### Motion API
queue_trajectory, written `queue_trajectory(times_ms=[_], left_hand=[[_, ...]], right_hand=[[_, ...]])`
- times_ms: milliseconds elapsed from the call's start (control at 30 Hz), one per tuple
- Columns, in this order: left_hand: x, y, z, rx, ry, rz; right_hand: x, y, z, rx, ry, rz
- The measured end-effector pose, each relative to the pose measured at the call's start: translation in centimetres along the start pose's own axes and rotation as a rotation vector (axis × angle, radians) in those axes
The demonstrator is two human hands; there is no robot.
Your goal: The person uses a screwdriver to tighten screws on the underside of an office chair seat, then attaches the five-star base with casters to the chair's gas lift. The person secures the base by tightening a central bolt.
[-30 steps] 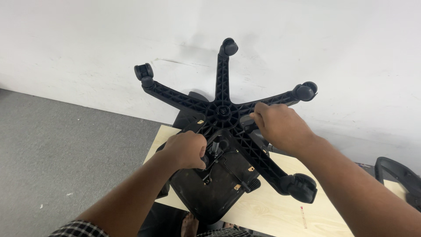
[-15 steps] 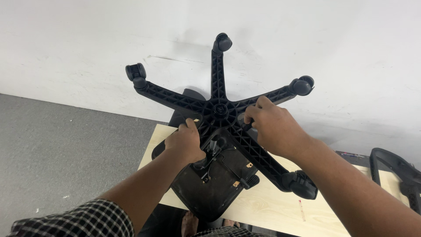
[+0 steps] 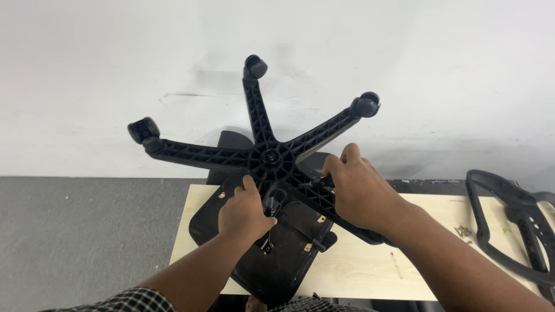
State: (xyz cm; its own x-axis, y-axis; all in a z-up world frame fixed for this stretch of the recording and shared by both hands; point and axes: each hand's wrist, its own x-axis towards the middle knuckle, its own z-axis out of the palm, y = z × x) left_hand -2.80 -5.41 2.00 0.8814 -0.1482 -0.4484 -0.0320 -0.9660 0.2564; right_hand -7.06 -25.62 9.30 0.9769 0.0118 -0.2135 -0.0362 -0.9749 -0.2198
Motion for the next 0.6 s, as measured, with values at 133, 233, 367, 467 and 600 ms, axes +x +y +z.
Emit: queue_trajectory(times_ms=[133,233,367,467,600], left_hand=[[0.4,0.0,-0.5,0.033,-0.020,-0.001],[0.7,-0.6,-1.0,0.069,-0.037,0.033],[1.3,-1.8,-1.5,0.093,-0.070,0.108],[1.7,-2.2,-1.7,0.103,-0.093,0.144],[1.7,-2.2,-1.5,0.146,-0.107,0.144]], right_hand=[[-0.5,0.1,0.4,0.059,0.077,-0.118],[-0.3,-0.6,-0.3,0.123,0.034,-0.060],[0.4,-2.5,-1.4,0.117,-0.059,0.131],[0.8,-3.5,-2.3,0.058,-0.090,0.128],[1.5,-4.2,-3.0,0.002,-0.146,0.102]])
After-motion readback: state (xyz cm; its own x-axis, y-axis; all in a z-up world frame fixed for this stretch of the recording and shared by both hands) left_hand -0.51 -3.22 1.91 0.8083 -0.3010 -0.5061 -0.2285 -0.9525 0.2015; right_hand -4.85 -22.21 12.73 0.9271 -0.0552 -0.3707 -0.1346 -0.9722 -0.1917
